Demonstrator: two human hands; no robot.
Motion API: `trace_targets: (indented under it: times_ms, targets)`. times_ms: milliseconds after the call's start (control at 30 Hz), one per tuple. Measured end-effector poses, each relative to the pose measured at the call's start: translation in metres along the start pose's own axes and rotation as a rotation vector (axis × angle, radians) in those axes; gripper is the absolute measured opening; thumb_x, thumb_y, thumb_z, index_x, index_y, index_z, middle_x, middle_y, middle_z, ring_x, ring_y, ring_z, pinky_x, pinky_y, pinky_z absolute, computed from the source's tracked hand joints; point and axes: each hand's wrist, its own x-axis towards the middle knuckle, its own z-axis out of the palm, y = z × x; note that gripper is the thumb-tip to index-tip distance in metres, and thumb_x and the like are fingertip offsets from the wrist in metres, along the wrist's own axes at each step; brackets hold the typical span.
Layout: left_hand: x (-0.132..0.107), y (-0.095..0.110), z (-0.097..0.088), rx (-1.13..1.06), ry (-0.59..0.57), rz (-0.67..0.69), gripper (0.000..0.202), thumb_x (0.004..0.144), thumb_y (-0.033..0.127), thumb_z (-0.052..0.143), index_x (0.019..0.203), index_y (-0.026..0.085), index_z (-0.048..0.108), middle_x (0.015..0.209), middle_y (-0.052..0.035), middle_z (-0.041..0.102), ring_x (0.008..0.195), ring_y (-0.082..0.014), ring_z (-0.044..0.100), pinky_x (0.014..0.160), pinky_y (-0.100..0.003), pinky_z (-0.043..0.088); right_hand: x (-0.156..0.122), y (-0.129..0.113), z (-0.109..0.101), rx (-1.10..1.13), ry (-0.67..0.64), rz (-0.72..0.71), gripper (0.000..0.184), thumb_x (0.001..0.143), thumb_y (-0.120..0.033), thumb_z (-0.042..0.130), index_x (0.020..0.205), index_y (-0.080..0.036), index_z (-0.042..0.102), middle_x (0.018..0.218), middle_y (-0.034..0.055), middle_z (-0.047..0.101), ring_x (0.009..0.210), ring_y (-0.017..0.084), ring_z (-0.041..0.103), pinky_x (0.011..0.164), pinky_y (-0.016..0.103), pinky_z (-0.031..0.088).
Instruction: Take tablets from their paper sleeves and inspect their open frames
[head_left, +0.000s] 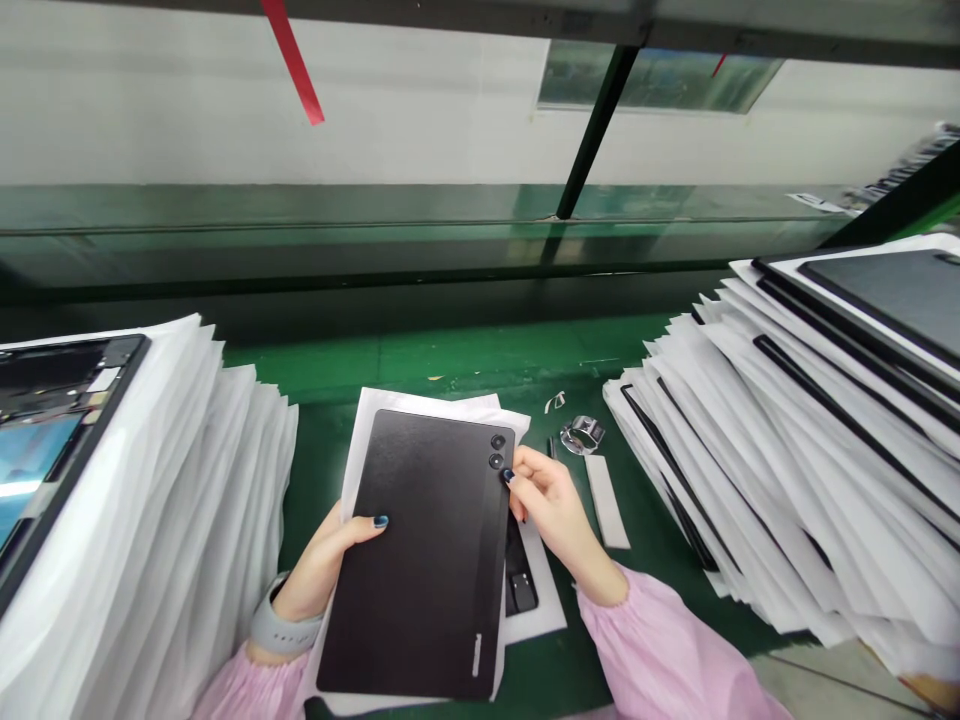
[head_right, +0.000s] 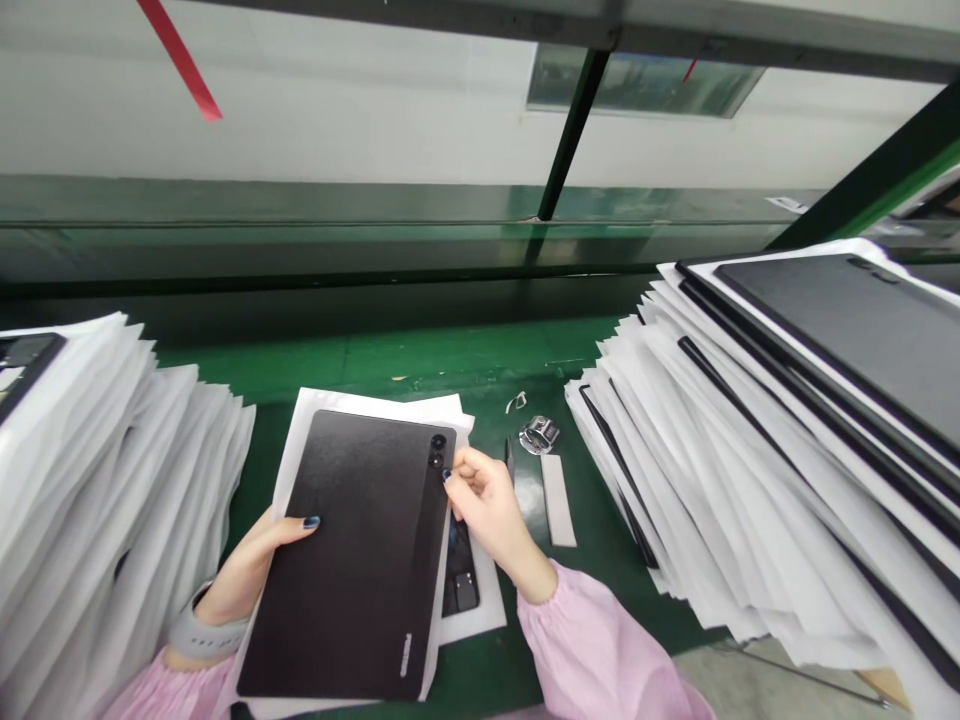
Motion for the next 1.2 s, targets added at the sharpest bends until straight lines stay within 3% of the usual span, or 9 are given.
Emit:
trace_targets:
  times_ms: [167, 333, 533, 633, 733, 900, 1000, 1100, 1200]
  targets:
    - [0.0, 0.0, -0.001, 0.028, -0.016, -0.028, 0.023, 0.057, 0.027, 0.081, 0.078, 0.018, 0.076, 0.081, -0.0033, 0.079, 0.082, -0.029, 0.073, 0.065, -0.03, 0.055, 0.0, 0.0, 0.001, 0.022, 0.006, 0.015, 0.021, 0.075, -0.028, 0.053, 0.06, -0.023, 0.039, 0.04, -0.0085, 0.043, 0.037, 0.008, 0.039, 0.043, 0.021, 0.029]
    - [0.0, 0.0, -0.001, 0.026, -0.023, -0.023, 0.028, 0.057, 0.027, 0.081, 0.083, 0.018, 0.075, 0.084, -0.0038, 0.08, 0.089, -0.0318, 0.073, 0.072, -0.034, 0.057, 0.001, 0.002, 0.0, 0.072, 0.013, 0.058, 0.027, 0.077, -0.029, 0.059, 0.059, -0.022, 0.039, 0.039, -0.009, 0.043, 0.037, 0.008, 0.039, 0.043, 0.021, 0.029]
    - [0.007, 0.0, -0.005, -0.102, 0.038, -0.096, 0.016, 0.055, 0.02, 0.082, 0.068, 0.016, 0.074, 0.066, -0.0032, 0.076, 0.067, -0.0255, 0.072, 0.059, -0.029, 0.056, 0.001, 0.005, -0.001, 0.223, -0.121, 0.187, 0.018, 0.079, -0.032, 0.061, 0.068, -0.02, 0.053, 0.051, -0.0038, 0.059, 0.043, 0.01, 0.053, 0.045, 0.021, 0.041]
    - [0.012, 0.006, -0.002, -0.241, 0.165, -0.187, 0.005, 0.068, 0.017, 0.072, 0.065, 0.014, 0.074, 0.067, -0.0056, 0.076, 0.065, -0.0223, 0.072, 0.061, -0.028, 0.058, 0.0, 0.003, 0.001, 0.32, -0.256, 0.288, 0.022, 0.079, -0.038, 0.063, 0.074, -0.017, 0.061, 0.062, 0.0007, 0.064, 0.05, 0.012, 0.058, 0.046, 0.023, 0.046]
    - [0.014, 0.014, 0.004, -0.381, 0.235, -0.247, 0.024, 0.086, 0.021, 0.055, 0.081, 0.012, 0.077, 0.077, -0.0094, 0.079, 0.08, -0.0257, 0.075, 0.075, -0.033, 0.061, -0.003, 0.001, 0.003, 0.391, -0.349, 0.349, 0.02, 0.079, -0.036, 0.065, 0.079, -0.016, 0.064, 0.066, 0.0012, 0.064, 0.055, 0.012, 0.059, 0.05, 0.022, 0.049]
    - [0.016, 0.014, 0.004, -0.475, 0.181, -0.198, 0.028, 0.092, 0.024, 0.051, 0.09, 0.013, 0.076, 0.086, -0.0096, 0.08, 0.098, -0.0293, 0.073, 0.091, -0.04, 0.058, -0.005, 0.003, 0.007, 0.611, -0.331, 0.348, 0.028, 0.077, -0.032, 0.067, 0.103, -0.022, 0.066, 0.088, 0.0022, 0.069, 0.073, 0.014, 0.063, 0.067, 0.026, 0.056]
    - [0.019, 0.002, 0.0, -0.42, 0.112, -0.09, 0.016, 0.084, 0.022, 0.064, 0.09, 0.013, 0.075, 0.093, -0.0097, 0.08, 0.105, -0.0311, 0.071, 0.097, -0.042, 0.055, -0.007, 0.009, 0.014, 0.686, -0.277, 0.319, 0.04, 0.076, -0.029, 0.067, 0.115, -0.023, 0.063, 0.103, 0.0061, 0.072, 0.086, 0.019, 0.066, 0.078, 0.034, 0.056]
    - [0.021, -0.009, -0.002, -0.369, 0.002, 0.031, 0.026, 0.071, 0.027, 0.082, 0.093, 0.014, 0.075, 0.097, -0.009, 0.079, 0.113, -0.0338, 0.067, 0.103, -0.044, 0.05, -0.009, 0.014, 0.024, 0.658, -0.208, 0.293, 0.047, 0.074, -0.027, 0.067, 0.121, -0.026, 0.061, 0.117, 0.0076, 0.07, 0.098, 0.024, 0.067, 0.084, 0.039, 0.056]
    - [0.02, -0.012, -0.003, -0.392, -0.098, -0.007, 0.032, 0.066, 0.032, 0.086, 0.091, 0.015, 0.076, 0.1, -0.0095, 0.079, 0.118, -0.0356, 0.063, 0.108, -0.046, 0.045, -0.01, 0.016, 0.028, 0.632, -0.13, 0.291, 0.051, 0.074, -0.027, 0.069, 0.124, -0.027, 0.06, 0.123, 0.0081, 0.069, 0.104, 0.027, 0.067, 0.086, 0.041, 0.056]
